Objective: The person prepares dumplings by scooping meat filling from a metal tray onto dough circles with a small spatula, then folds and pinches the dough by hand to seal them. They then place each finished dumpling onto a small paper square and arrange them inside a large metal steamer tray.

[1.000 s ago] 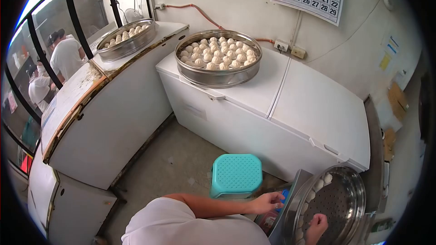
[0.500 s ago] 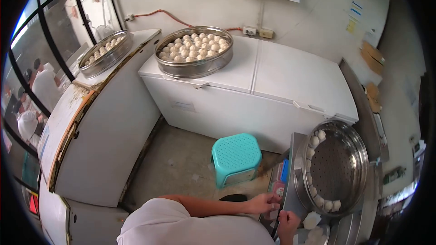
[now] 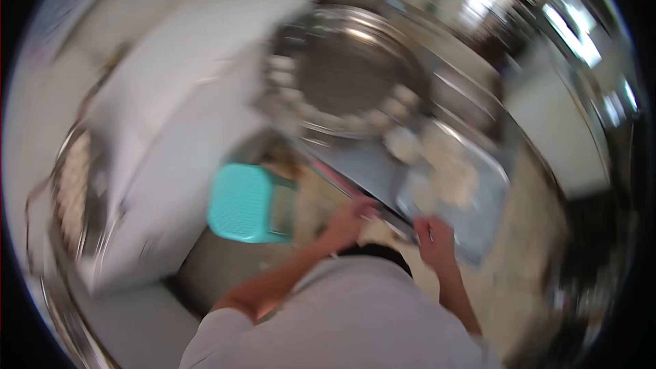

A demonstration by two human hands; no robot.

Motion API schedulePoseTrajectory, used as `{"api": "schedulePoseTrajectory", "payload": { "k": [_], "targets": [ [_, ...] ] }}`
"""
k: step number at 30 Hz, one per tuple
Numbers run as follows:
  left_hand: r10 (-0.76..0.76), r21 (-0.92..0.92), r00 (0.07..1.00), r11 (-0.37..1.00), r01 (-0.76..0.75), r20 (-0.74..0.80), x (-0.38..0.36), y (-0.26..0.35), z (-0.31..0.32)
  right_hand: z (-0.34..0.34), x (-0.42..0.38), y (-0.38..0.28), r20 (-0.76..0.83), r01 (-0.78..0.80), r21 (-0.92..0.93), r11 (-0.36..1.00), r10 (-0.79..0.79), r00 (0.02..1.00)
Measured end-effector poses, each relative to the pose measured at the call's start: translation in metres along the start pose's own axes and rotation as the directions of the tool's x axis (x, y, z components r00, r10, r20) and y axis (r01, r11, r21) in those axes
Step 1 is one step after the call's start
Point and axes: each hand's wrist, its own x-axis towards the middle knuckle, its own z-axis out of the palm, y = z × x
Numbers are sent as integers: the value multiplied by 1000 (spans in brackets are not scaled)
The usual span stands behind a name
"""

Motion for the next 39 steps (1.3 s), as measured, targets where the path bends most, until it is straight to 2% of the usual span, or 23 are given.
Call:
{"api": "schedulePoseTrajectory", "payload": {
  "k": [1, 2, 4, 5, 8, 11, 13, 14, 15, 16, 19, 20, 23, 25, 27, 30, 33, 36, 39],
  "targets": [
    [-37, -18, 998, 999, 36, -44, 3, -32, 6, -21, -5, 11, -75, -124, 52, 991, 127, 989],
    [-193, -223, 981, 957, 185, -14, -5, -12, 11, -47, -9, 20, -171, -215, 46, 976, 220, 960],
    [-297, -294, 953, 907, 301, 60, -13, -3, 20, -95, -26, 49, -435, -334, 101, 937, 344, 832],
    [-305, -259, 946, 910, 322, 105, -14, 0, 29, -116, -34, 59, -527, -356, 164, 920, 387, 757],
    [-299, -168, 940, 930, 326, 165, -16, 16, 51, -160, -52, 69, -586, -484, 188, 854, 493, 643],
    [-242, -116, 951, 957, 266, 192, 0, 33, 74, -150, -54, 84, -461, -533, 303, 790, 611, 643],
    [-207, -120, 961, 965, 231, 182, 16, 47, 93, -120, -53, 118, -351, -482, 245, 841, 540, 765],
    [-212, -135, 961, 962, 237, 177, 21, 53, 104, -104, -51, 123, -267, -461, 196, 865, 500, 824],
    [-213, -151, 962, 959, 240, 173, 27, 61, 117, -87, -52, 135, -157, -438, 221, 871, 476, 866],
    [-210, -164, 963, 958, 237, 170, 33, 68, 132, -77, -51, 140, -52, -414, 249, 875, 439, 897],
    [-249, -219, 952, 933, 284, 177, 41, 83, 176, -71, -46, 154, 63, -377, 277, 884, 374, 925],
    [-258, -214, 950, 932, 293, 177, 44, 81, 189, -78, -40, 162, 72, -423, 296, 856, 422, 904],
    [-275, -202, 946, 930, 307, 169, 50, 73, 222, -81, -12, 221, -93, -321, 185, 929, 341, 935],
    [-280, -190, 947, 933, 307, 154, 51, 72, 238, -85, 17, 251, -94, -132, 87, 987, 140, 986],
    [-297, -202, 945, 926, 320, 136, 50, 73, 253, -83, 45, 267, -113, 78, 29, 997, -74, 991],
    [-326, -202, 938, 917, 344, 119, 48, 75, 270, -87, 71, 271, 220, 42, -119, 992, -14, 975],
    [-337, -188, 935, 917, 352, 107, 57, 73, 275, -83, 84, 280, 325, 105, -320, 942, 5, 946],
    [-335, -165, 935, 922, 350, 114, 69, 72, 276, -82, 84, 290, 212, 122, -335, 934, -52, 976],
    [-327, -133, 935, 929, 344, 137, 87, 75, 272, -92, 72, 292, 169, 70, -301, 951, -19, 985]
  ]
}}
